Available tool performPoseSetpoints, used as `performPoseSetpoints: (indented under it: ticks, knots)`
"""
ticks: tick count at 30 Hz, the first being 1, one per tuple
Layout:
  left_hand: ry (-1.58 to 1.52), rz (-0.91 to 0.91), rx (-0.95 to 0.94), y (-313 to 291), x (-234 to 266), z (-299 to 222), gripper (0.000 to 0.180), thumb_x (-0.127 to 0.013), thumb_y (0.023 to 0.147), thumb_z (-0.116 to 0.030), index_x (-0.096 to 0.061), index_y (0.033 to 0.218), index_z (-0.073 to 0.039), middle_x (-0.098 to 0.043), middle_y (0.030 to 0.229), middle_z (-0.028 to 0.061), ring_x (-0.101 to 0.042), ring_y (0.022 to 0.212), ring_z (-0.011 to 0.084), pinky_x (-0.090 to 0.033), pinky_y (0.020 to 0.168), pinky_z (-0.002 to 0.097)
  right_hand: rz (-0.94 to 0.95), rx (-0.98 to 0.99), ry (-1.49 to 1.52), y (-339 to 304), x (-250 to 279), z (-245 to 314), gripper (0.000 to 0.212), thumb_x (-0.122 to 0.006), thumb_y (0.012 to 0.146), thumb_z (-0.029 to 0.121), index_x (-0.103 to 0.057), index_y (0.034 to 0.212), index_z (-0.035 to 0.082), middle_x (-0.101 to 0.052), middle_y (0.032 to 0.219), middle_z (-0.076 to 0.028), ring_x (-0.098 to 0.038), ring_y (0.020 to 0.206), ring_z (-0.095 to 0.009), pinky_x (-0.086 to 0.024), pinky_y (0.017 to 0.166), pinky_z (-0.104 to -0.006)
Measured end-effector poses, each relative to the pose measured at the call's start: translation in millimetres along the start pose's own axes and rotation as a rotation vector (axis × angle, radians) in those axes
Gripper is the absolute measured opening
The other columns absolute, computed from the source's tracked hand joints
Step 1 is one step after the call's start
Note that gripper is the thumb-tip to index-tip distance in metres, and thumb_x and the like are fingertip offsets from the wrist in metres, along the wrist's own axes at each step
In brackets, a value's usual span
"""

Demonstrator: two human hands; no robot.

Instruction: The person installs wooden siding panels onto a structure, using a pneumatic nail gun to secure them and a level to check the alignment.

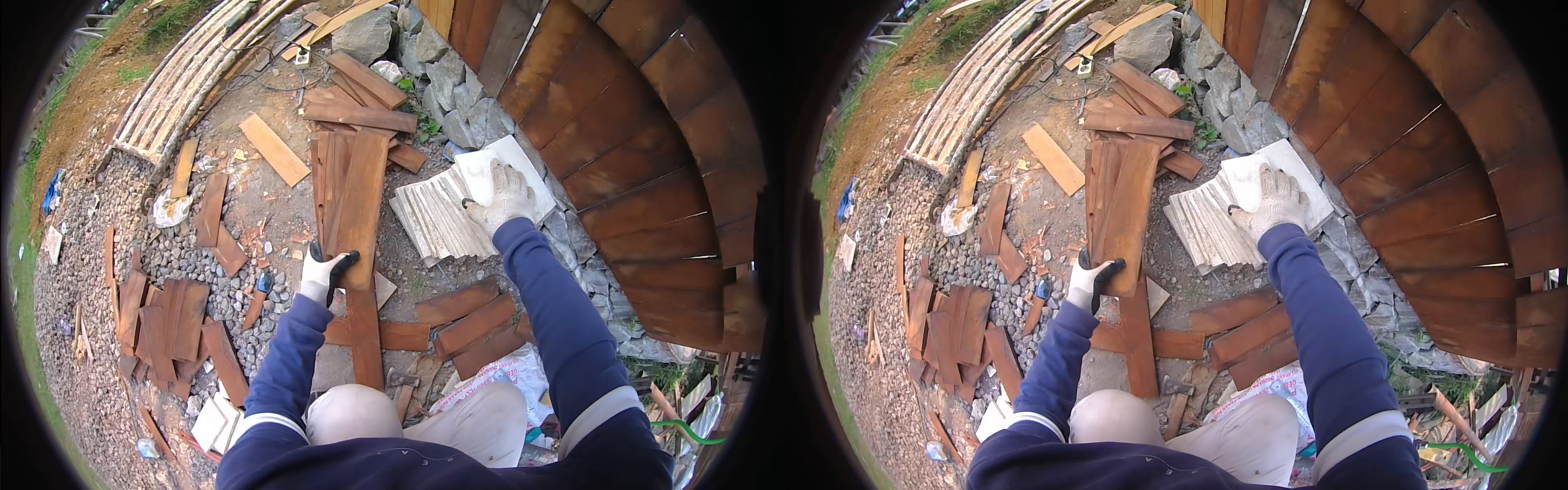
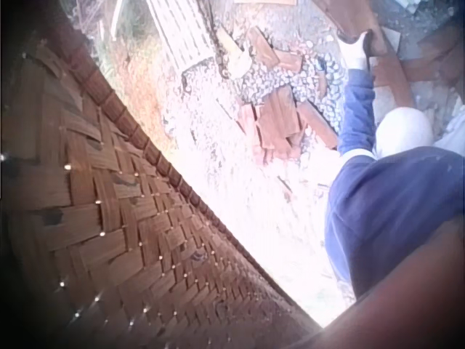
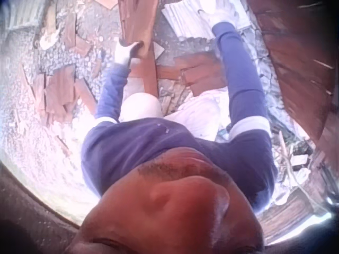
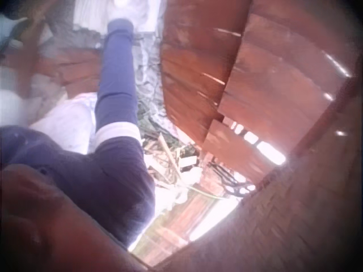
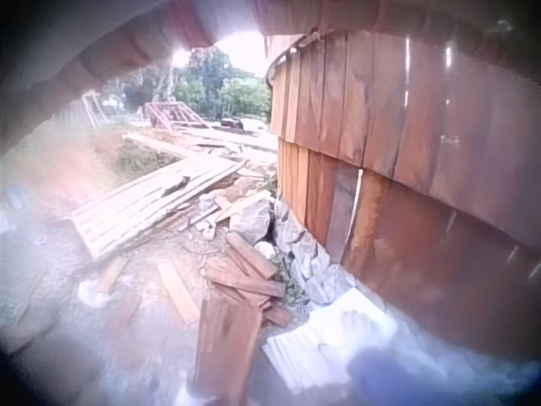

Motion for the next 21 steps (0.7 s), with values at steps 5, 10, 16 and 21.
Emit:
performPoseSetpoints:
  ticks: [5,10,16,21]
  knots:
    - [0.985,-0.159,-0.084,-145.9,34.9,60.5,0.101,-0.092,0.066,-0.015,-0.037,0.15,0.001,-0.06,0.138,0.0253,-0.061,0.126,0.0382,-0.05,0.105,0.043,0.018,-0.187,0.007,-65.6,49.0,-10.8,0.103,-0.066,0.083,0.069,-0.028,0.163,0.016,-0.027,0.167,-0.016,-0.025,0.153,-0.038,-0.018,0.122,-0.0586]
    - [1.407,0.121,-0.196,-154.0,25.3,116.1,0.097,-0.089,0.073,-0.023,-0.036,0.152,-0.001,-0.061,0.137,0.0224,-0.064,0.123,0.0334,-0.053,0.104,0.0402,-0.371,0.15,0.622,-199.2,65.8,60.7,0.09,-0.077,0.076,0.051,-0.047,0.149,0.007,-0.043,0.148,-0.022,-0.035,0.141,-0.044,-0.024,0.118,-0.0602]
    - [1.462,0.408,-0.202,-173.0,-49.6,102.7,0.093,-0.087,0.075,-0.024,-0.037,0.151,-0.001,-0.061,0.136,0.0221,-0.064,0.122,0.0335,-0.053,0.103,0.0407,-0.29,0.186,0.961,-360.0,15.6,27.7,0.074,-0.076,0.081,0.04,-0.055,0.141,0.003,-0.053,0.143,-0.023,-0.049,0.134,-0.042,-0.039,0.114,-0.0486]
    - [1.493,0.499,-0.187,-192.2,-81.2,95.6,0.09,-0.085,0.077,-0.024,-0.038,0.15,-0.001,-0.061,0.135,0.0218,-0.064,0.121,0.0335,-0.054,0.102,0.0411,-0.398,0.114,0.993,-406.8,25.7,-22.9,0.065,-0.074,0.085,0.035,-0.058,0.137,0.001,-0.057,0.142,-0.024,-0.054,0.132,-0.041,-0.044,0.111,-0.048]
Point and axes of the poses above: each hand's wrist, its own y-axis towards the middle knuckle, its own x-axis out of the back of the hand, z = x × y, the point moved 3 cm from there along y, towards the middle knuckle
